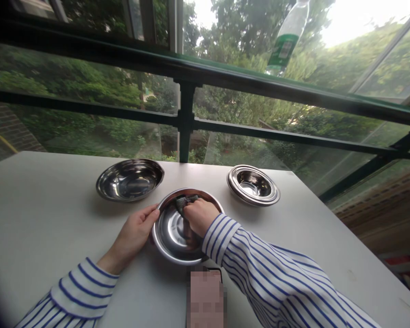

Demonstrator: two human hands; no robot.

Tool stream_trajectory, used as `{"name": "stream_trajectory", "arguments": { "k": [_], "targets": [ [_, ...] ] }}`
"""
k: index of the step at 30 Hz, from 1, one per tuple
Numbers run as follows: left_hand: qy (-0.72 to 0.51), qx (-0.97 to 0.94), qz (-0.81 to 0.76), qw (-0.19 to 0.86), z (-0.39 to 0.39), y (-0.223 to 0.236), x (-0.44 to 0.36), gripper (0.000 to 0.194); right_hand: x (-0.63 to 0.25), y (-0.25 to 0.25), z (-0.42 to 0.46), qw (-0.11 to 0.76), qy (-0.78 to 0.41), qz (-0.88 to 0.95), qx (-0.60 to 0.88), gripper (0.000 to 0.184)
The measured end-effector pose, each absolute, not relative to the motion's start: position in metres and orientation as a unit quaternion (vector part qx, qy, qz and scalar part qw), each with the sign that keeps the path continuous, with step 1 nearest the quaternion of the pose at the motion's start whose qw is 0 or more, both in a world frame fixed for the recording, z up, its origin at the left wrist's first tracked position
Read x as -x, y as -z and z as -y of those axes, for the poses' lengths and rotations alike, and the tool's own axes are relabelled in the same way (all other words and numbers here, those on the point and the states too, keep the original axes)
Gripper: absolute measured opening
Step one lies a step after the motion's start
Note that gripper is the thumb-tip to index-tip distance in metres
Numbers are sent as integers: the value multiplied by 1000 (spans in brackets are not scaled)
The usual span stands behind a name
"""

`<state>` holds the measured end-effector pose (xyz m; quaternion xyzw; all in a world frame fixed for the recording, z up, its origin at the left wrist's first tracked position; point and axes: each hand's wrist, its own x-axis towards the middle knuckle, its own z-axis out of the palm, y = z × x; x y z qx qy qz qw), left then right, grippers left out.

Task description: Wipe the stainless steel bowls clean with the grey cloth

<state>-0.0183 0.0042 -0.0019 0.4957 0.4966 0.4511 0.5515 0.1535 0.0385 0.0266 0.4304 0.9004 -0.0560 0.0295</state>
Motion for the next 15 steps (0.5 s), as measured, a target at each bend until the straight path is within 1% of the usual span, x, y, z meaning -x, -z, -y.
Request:
{"name": "stream_trajectory", "arguments": {
  "k": [3, 6, 11, 15],
  "targets": [
    [-457, -491, -489, 557, -4, 2, 16, 37, -162, -27, -42, 35, 43, -887, -458, 19],
    [-455, -493, -485, 561, -4, 3, 15, 37, -153, -26, -41, 38, 42, -889, -455, 20],
    [-467, -499, -495, 536, -4, 5, 15, 34, -132, -28, -26, 53, 63, -917, -391, 19],
    [-474, -504, -493, 528, -4, 7, 15, 33, -148, -35, -10, 81, 92, -931, -344, 21]
  ]
}}
